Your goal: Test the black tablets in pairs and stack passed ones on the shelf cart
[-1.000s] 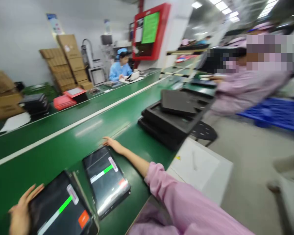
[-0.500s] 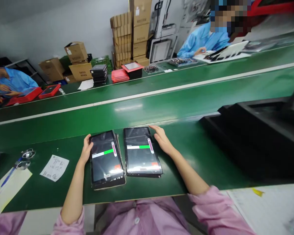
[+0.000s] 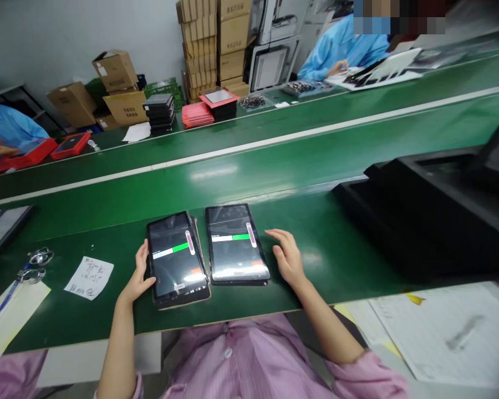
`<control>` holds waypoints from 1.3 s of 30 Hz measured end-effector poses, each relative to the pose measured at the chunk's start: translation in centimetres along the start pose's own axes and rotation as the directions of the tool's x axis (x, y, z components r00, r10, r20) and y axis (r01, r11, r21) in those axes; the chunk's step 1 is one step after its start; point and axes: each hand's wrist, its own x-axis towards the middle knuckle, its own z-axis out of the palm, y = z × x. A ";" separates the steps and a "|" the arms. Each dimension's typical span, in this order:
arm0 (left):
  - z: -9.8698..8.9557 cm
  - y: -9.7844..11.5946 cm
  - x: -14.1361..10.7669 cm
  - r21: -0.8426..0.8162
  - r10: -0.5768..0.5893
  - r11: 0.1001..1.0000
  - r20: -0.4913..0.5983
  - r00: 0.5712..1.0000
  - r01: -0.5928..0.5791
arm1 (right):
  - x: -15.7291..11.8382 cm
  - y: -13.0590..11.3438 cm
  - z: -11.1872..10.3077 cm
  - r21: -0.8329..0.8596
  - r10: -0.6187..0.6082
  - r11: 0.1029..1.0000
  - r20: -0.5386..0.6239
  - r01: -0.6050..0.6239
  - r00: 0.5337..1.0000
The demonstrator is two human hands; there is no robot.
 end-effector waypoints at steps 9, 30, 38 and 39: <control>-0.5 -0.1 -0.5 0.024 0.011 1.000 0.086 0.996 -0.013 | -0.5 -1.6 -0.4 -0.052 -0.050 0.997 -0.006 0.050 0.999; -1.6 1.7 4.3 0.463 -0.095 0.881 -0.026 0.995 0.096 | 5.1 -0.9 2.4 -0.062 0.244 0.969 0.148 -0.237 0.958; 3.3 9.7 16.9 0.801 -0.217 0.594 0.256 0.942 -0.081 | 8.7 4.2 5.3 0.195 0.520 0.817 0.157 -0.543 0.839; 3.5 9.5 17.4 0.786 -0.222 0.611 0.283 0.933 -0.093 | 8.5 4.0 5.2 0.208 0.527 0.808 0.164 -0.551 0.834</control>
